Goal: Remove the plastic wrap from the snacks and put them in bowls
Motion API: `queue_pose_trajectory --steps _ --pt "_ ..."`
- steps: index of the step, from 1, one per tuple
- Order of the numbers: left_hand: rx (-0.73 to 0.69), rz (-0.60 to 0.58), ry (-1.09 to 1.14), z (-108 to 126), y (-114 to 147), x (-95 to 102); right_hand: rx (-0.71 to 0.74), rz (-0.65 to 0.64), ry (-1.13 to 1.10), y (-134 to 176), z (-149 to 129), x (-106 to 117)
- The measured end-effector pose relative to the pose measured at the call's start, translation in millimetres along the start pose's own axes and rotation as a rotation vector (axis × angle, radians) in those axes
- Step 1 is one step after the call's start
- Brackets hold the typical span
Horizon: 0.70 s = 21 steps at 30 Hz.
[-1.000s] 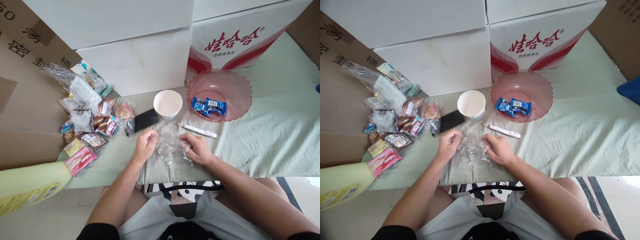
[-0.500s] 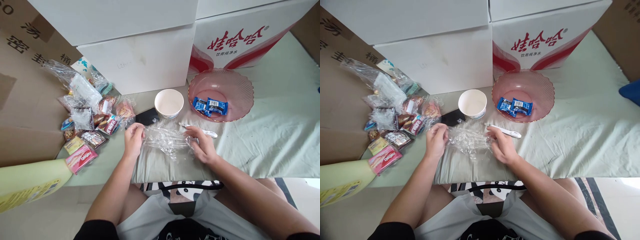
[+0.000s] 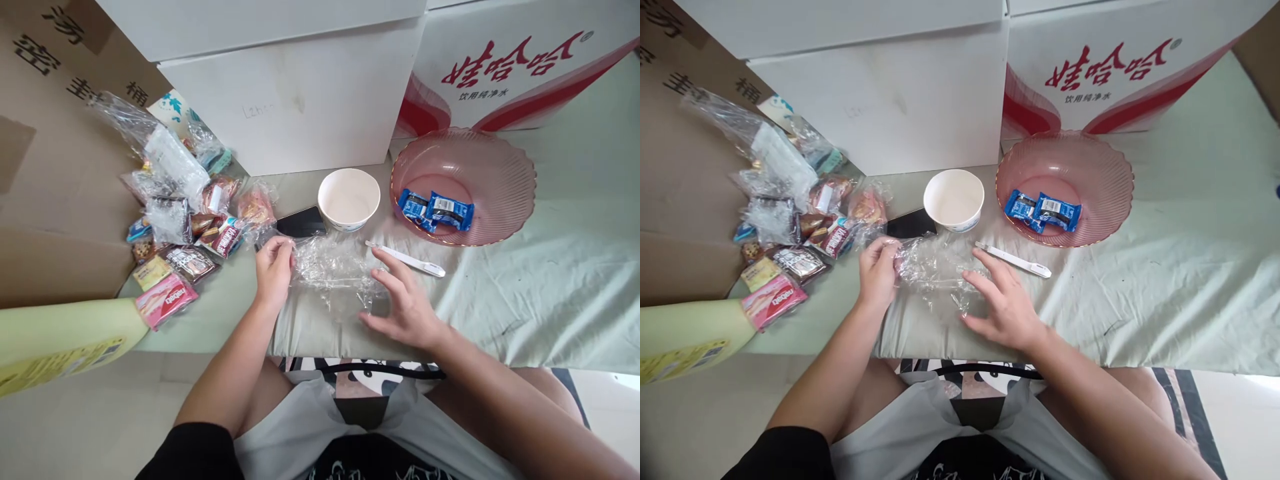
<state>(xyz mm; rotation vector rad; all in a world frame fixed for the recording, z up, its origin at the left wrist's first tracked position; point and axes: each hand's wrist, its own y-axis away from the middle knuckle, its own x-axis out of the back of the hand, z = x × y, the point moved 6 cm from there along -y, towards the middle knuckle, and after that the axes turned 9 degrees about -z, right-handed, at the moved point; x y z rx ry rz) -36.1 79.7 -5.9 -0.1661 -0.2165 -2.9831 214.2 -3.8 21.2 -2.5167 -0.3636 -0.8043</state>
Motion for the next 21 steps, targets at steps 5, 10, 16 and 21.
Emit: queue_pose_trajectory --steps 5,10,16,21 --pt "-0.061 -0.067 -0.061 4.8 2.5 -2.3 -0.328 0.179 0.000 -1.1 11.6 17.5" --pt "-0.051 -0.186 -0.154 5.6 4.1 -1.2 -0.623 0.198 -0.208 4.5 29.1 26.4" --pt "-0.055 -0.241 -0.155 14.0 11.0 -2.2 -0.418 0.217 -0.138 5.5 35.1 33.5" --pt "-0.014 -0.343 -0.166 12.5 14.7 -10.9 -0.284 0.102 0.026 0.6 21.6 35.6"
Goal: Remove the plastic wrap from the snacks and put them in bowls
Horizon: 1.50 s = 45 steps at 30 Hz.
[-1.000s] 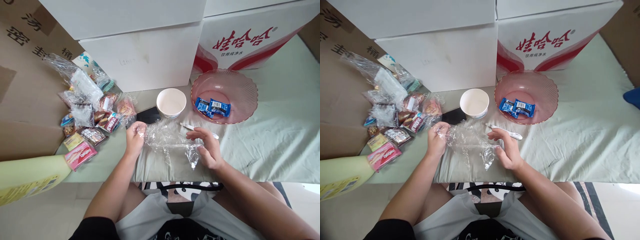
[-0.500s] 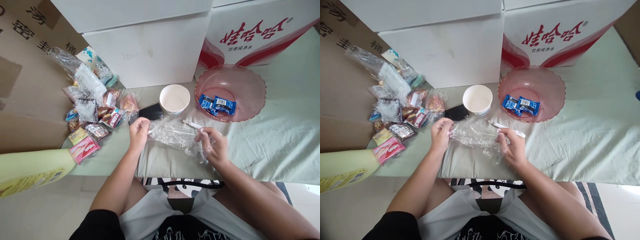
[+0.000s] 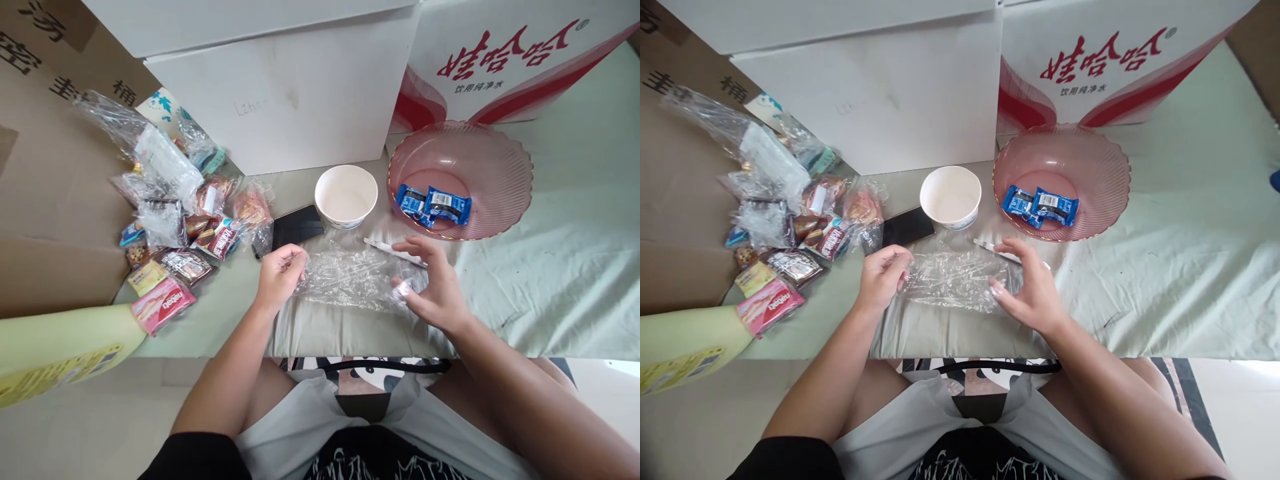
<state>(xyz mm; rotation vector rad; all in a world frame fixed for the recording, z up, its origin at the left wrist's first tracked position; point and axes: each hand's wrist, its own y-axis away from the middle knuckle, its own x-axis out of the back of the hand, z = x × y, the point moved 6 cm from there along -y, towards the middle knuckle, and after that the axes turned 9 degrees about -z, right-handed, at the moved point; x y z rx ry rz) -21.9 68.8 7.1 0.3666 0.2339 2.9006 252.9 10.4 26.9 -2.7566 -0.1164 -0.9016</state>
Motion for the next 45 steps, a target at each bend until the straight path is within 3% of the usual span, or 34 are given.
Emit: queue_pose_trajectory --steps 3,7,10,14,17,20,24,27,29,31,34,41,45 --pt "0.023 -0.030 -0.002 -2.0 -0.8 -3.9 -0.180 0.048 0.040 0.3 4.3 4.8" --pt "0.060 -0.019 0.073 -2.2 -1.9 -4.0 -0.360 0.090 -0.241 1.3 13.2 8.6" --pt "0.136 -0.037 0.197 -1.9 -2.4 -0.3 -0.485 -0.050 -0.441 0.8 17.0 2.5" --pt "0.310 -0.214 0.313 -3.9 -0.6 0.9 -0.554 -0.341 -0.280 3.5 18.7 -6.1" --pt "0.392 -0.343 0.217 -6.9 1.9 0.0 -0.498 -0.374 0.082 5.2 22.4 -4.2" --pt "0.390 -0.354 0.114 -9.4 2.7 0.0 -0.350 -0.262 0.372 5.2 16.4 -0.3" --pt "0.327 -0.377 0.146 -7.4 5.0 -3.9 0.005 -0.120 0.346 5.4 -8.5 -2.9" --pt "0.349 -0.484 0.147 -6.0 9.0 -8.1 0.175 -0.202 0.259 6.5 -18.0 -14.3" --pt "0.382 -0.574 0.135 -5.0 11.7 -10.4 0.172 -0.304 0.190 6.6 -17.1 -21.5" --pt "0.403 -0.622 0.133 -3.6 12.6 -10.4 0.080 -0.440 0.083 7.4 -12.8 -27.7" --pt "0.387 -0.576 0.149 -1.7 9.4 -6.4 -0.049 -0.602 -0.072 11.1 -12.4 -33.8" --pt "0.345 -0.476 0.066 -7.8 4.3 -4.6 0.047 -0.613 -0.383 19.5 -33.0 -49.1" --pt "0.306 -0.567 -0.010 -6.8 4.0 -10.6 0.127 -0.576 -0.207 22.4 -31.8 -61.1"
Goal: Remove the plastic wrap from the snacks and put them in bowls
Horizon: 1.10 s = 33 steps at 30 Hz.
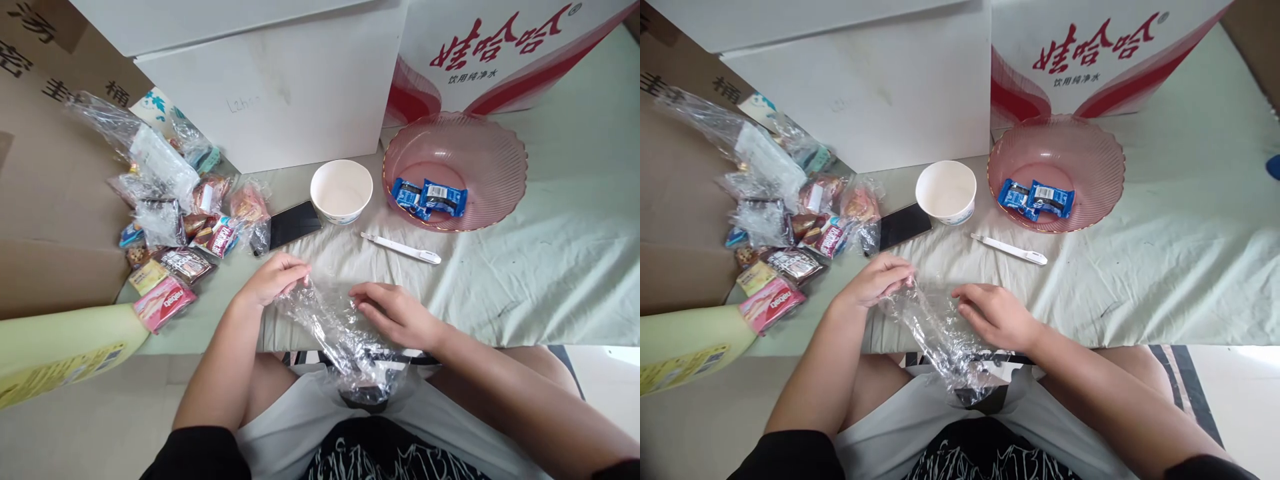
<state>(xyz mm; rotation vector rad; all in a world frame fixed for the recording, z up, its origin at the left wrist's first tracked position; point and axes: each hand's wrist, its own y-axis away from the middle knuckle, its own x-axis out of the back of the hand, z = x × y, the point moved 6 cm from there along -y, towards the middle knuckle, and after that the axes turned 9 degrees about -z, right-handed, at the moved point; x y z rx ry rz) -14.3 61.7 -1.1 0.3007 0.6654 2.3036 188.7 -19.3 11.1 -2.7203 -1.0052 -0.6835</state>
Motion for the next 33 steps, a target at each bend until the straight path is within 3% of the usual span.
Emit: queue_pose_trajectory --steps 5,9,12,14,17,19,22,27,33 --pt "0.029 -0.222 -0.127 -0.9 -1.2 -7.7 0.165 -0.044 0.447 -3.6 -2.5 -12.3" --pt "0.051 -0.279 -0.196 -5.7 -1.0 -8.3 0.013 0.064 0.602 -6.0 4.5 -7.5" --pt "0.048 -0.180 -0.260 -5.8 -3.4 -7.2 -0.138 0.230 0.673 -4.4 7.7 4.2" --pt "-0.003 -0.014 -0.323 -0.9 -5.5 -3.7 -0.138 0.289 0.654 -3.2 5.0 8.2" --pt "-0.090 0.242 -0.403 7.5 -5.7 0.4 0.077 0.241 0.498 -2.6 -8.0 2.2" --pt "-0.104 0.319 -0.454 9.2 -6.2 -0.9 0.222 0.199 0.354 -0.8 -16.6 -4.1" --pt "-0.127 0.354 -0.563 10.8 -7.4 -5.3 0.318 0.183 0.261 1.3 -22.1 -12.0" --pt "-0.213 0.312 -0.712 14.3 -9.7 -13.3 0.263 -0.010 0.377 -2.0 -16.1 -26.8" --pt "-0.260 0.268 -0.786 16.7 -11.1 -17.2 0.374 0.148 0.424 4.1 -27.8 -19.3"
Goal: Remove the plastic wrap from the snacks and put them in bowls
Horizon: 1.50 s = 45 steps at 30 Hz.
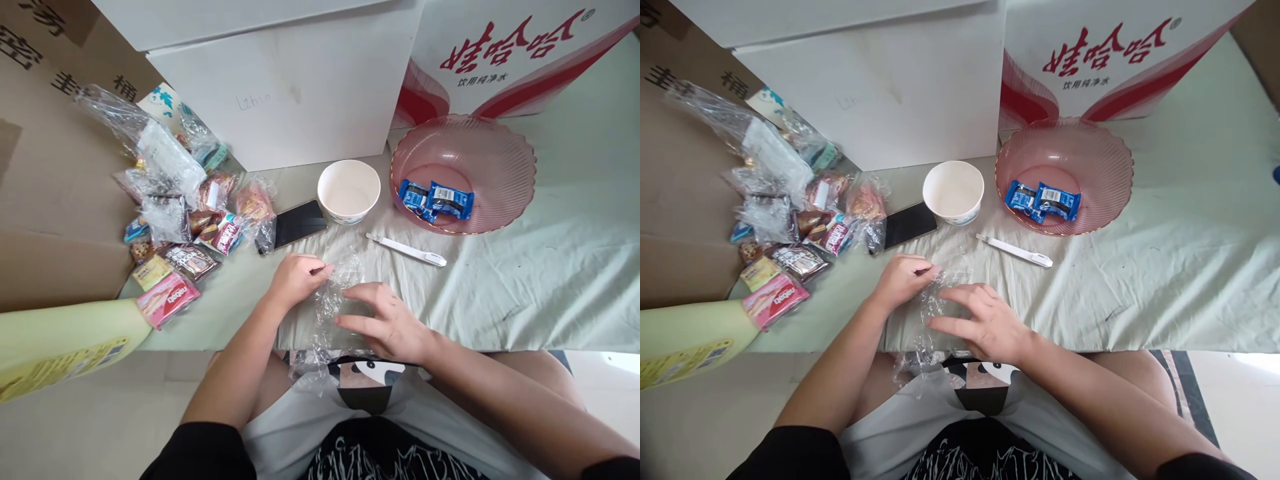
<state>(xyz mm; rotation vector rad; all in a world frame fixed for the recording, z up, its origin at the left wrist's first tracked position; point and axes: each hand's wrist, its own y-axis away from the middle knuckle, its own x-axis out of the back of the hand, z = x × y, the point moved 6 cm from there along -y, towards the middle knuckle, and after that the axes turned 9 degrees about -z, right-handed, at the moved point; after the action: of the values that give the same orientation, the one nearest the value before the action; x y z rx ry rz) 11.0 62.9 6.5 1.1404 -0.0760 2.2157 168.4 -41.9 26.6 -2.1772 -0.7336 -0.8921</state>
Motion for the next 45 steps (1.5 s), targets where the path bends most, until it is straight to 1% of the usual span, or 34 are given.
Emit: queue_pose_trajectory --steps 3,6,12,14,17,20,22,25,28,33,35,37,39,41,43,45 --pt "0.015 0.003 -0.017 1.4 0.9 -0.2 0.058 -0.087 0.018 -0.5 -7.1 -10.4" --pt "0.050 0.011 -0.032 1.5 2.0 -0.2 0.066 -0.146 0.038 0.2 -9.5 -20.0" --pt "0.095 -0.002 -0.043 -0.6 2.0 -2.6 0.069 -0.065 0.033 -1.6 -13.3 -11.9" --pt "0.095 -0.002 -0.050 0.4 1.7 -3.3 0.067 -0.072 0.042 -3.0 -15.5 -15.8" --pt "0.092 0.010 -0.059 3.9 1.1 -3.3 0.042 -0.084 0.052 -4.7 -16.1 -29.1" --pt "0.105 0.025 -0.038 6.1 0.1 -1.9 0.028 -0.057 0.027 -6.1 -14.3 -34.0" --pt "0.111 0.029 -0.005 6.5 -0.6 -0.8 0.008 -0.016 0.008 -7.0 -12.2 -27.4" --pt "0.114 0.024 0.018 5.4 -1.2 0.8 -0.023 0.077 -0.029 -7.6 -9.2 -8.9" --pt "0.122 -0.011 0.070 0.7 -0.5 2.1 -0.070 0.161 -0.065 -6.3 -2.8 6.2" --pt "0.146 -0.072 0.378 -14.2 2.2 5.7 -0.142 0.217 -0.058 -1.5 14.2 22.9" --pt "0.155 -0.067 0.484 -18.8 2.9 8.1 -0.175 0.241 -0.045 1.0 20.9 32.7" --pt "0.155 -0.044 0.539 -21.3 2.9 10.4 -0.211 0.256 -0.035 3.3 26.7 42.6" --pt "0.145 0.015 0.570 -22.6 2.6 13.3 -0.213 0.230 -0.039 4.0 29.5 48.0" --pt "0.142 0.085 0.601 -24.0 2.4 14.8 -0.157 0.130 -0.063 2.2 27.6 43.9" --pt "0.152 0.117 0.604 -24.9 2.4 13.4 -0.066 -0.016 -0.089 -0.1 21.6 31.3" --pt "0.145 0.134 0.505 -23.1 2.6 12.9 0.005 -0.144 -0.095 -1.0 15.5 16.1"
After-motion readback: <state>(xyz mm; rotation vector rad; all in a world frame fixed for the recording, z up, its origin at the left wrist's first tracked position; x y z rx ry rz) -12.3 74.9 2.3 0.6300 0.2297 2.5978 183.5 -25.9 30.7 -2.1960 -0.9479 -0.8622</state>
